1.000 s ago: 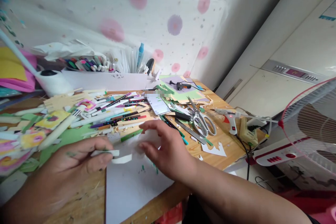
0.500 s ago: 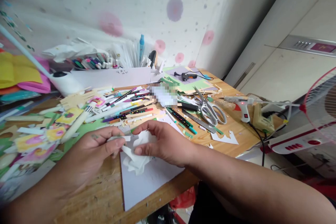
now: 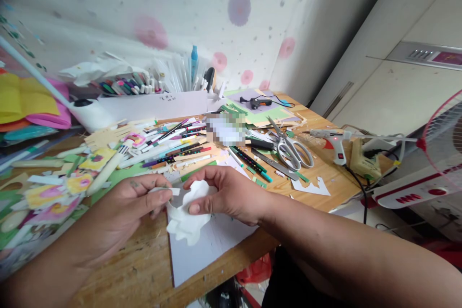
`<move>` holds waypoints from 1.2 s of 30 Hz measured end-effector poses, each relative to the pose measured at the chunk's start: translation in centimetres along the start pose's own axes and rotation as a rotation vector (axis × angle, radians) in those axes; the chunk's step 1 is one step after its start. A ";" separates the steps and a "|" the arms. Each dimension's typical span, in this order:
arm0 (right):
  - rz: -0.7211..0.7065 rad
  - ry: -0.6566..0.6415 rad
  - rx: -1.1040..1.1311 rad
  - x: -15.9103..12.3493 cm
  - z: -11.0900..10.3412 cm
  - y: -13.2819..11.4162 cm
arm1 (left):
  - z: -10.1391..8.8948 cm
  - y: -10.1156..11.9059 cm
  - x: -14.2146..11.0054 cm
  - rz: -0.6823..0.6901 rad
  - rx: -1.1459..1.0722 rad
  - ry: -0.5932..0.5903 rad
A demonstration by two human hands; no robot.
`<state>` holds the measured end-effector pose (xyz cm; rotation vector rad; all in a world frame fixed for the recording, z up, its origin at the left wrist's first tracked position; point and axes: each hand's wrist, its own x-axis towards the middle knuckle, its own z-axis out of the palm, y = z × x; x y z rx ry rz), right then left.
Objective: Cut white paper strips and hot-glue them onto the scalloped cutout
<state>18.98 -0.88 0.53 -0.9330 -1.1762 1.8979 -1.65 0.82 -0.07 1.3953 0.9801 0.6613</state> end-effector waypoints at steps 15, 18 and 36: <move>-0.012 0.243 -0.190 0.0 1.2 0.3 | 0.7 0.4 0.1 0.105 0.379 0.160; -0.030 0.217 -0.152 0.0 1.2 0.5 | 0.8 0.4 0.2 0.114 0.316 0.134; -0.283 0.392 0.213 0.9 3.4 1.5 | 5.1 0.1 -0.2 0.025 -0.264 0.122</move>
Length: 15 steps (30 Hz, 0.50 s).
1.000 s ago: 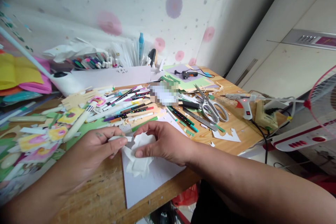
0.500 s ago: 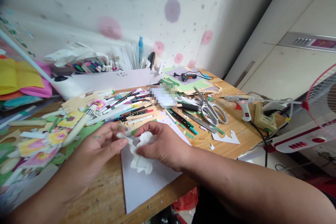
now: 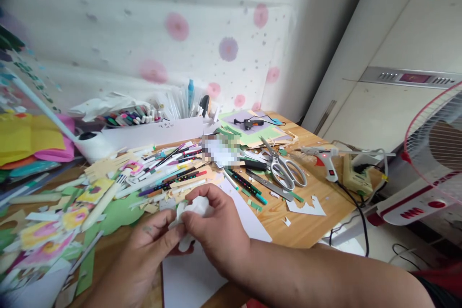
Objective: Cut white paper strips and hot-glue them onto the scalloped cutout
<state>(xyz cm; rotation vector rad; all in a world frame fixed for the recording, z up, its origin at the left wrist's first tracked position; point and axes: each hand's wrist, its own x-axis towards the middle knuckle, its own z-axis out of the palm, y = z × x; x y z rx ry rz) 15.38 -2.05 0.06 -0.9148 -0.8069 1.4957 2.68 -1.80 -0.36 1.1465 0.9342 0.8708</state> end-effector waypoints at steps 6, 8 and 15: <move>-0.152 -0.012 -0.084 -0.1 -0.3 -0.1 | -0.9 -0.5 0.3 0.055 0.159 0.071; -0.155 -0.036 -0.137 0.0 -0.8 -0.2 | -1.3 -0.5 0.3 0.069 0.238 0.059; -0.059 -0.151 -0.140 0.4 -1.7 -0.1 | -1.5 0.2 0.1 0.168 0.426 0.024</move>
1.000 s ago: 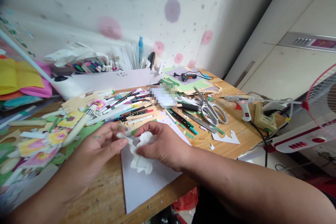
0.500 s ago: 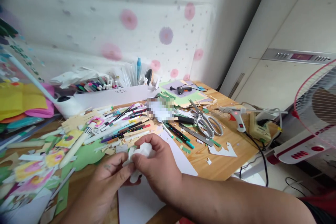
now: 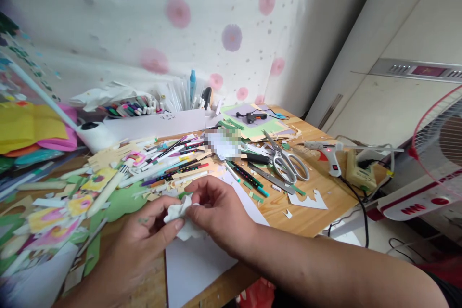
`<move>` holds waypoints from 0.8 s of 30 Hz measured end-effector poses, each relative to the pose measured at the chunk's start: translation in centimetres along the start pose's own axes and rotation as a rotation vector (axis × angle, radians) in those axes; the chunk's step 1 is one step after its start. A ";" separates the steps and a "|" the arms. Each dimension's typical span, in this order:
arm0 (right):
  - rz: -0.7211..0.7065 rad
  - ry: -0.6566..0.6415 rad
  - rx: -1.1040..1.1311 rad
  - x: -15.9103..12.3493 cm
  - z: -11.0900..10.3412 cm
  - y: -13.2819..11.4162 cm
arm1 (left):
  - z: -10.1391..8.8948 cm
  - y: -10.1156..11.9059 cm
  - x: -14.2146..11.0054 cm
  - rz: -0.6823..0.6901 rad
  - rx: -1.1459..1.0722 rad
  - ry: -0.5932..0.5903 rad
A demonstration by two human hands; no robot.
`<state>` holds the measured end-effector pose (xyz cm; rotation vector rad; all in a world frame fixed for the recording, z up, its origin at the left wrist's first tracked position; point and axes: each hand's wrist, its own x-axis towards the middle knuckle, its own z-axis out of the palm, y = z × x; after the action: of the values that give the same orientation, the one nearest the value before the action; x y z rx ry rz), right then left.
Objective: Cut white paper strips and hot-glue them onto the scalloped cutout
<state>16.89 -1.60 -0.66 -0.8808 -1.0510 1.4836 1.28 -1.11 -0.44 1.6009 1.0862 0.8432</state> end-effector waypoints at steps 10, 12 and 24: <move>-0.036 -0.042 -0.133 0.2 0.0 0.1 | -0.3 0.4 0.1 0.009 0.120 0.006; -0.042 -0.049 -0.163 0.2 0.1 -0.1 | -0.3 0.5 0.1 0.014 0.132 -0.016; -0.105 -0.032 -0.403 -0.2 0.3 -0.6 | -0.8 -0.1 -0.3 0.065 0.090 -0.151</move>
<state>16.90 -1.84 0.04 -1.0646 -1.4283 1.2200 0.42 -1.08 -0.34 1.7536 0.9808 0.7115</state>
